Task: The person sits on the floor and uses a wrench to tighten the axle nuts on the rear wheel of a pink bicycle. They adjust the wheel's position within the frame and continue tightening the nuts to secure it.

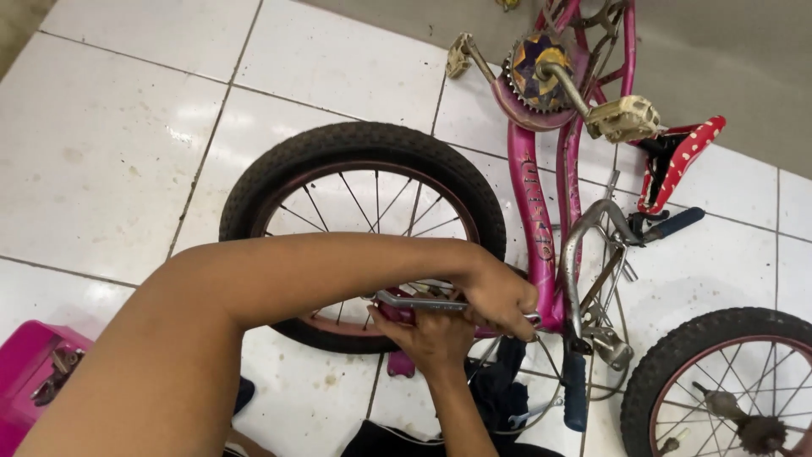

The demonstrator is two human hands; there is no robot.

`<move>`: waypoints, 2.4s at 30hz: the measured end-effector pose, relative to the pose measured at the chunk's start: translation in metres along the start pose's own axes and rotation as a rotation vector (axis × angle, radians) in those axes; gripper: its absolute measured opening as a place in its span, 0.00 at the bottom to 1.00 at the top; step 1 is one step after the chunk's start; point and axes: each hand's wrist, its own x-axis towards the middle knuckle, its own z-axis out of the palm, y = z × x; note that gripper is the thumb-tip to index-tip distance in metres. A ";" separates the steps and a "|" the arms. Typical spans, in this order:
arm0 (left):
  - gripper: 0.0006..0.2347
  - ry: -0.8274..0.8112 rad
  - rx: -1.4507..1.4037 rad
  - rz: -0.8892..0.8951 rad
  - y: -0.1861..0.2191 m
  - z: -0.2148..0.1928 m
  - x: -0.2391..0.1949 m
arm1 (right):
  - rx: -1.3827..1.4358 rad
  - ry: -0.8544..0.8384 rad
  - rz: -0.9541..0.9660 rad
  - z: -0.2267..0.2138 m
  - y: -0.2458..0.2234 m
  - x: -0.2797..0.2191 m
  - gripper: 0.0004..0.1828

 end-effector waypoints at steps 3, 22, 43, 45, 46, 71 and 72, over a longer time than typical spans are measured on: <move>0.17 -0.009 -0.036 0.019 -0.007 -0.006 0.010 | -0.002 0.051 -0.007 -0.006 0.002 0.010 0.34; 0.21 0.390 -0.164 0.242 -0.037 0.042 0.005 | -0.081 0.161 -0.106 0.027 0.005 -0.030 0.30; 0.20 0.542 -0.168 0.222 -0.043 0.051 -0.010 | -0.139 0.269 -0.233 -0.008 -0.015 0.031 0.21; 0.23 0.635 -0.096 0.207 -0.016 0.060 -0.032 | -0.137 0.258 -0.174 -0.006 -0.025 0.038 0.21; 0.23 0.649 -0.075 0.206 -0.016 0.069 -0.037 | -0.133 0.240 -0.150 -0.002 -0.019 0.034 0.22; 0.48 1.232 0.419 -0.753 -0.003 0.262 -0.126 | -0.099 -0.507 0.490 -0.018 -0.051 -0.030 0.27; 0.47 1.240 0.398 -0.732 0.001 0.256 -0.135 | -0.057 -0.574 0.520 -0.021 -0.052 -0.020 0.29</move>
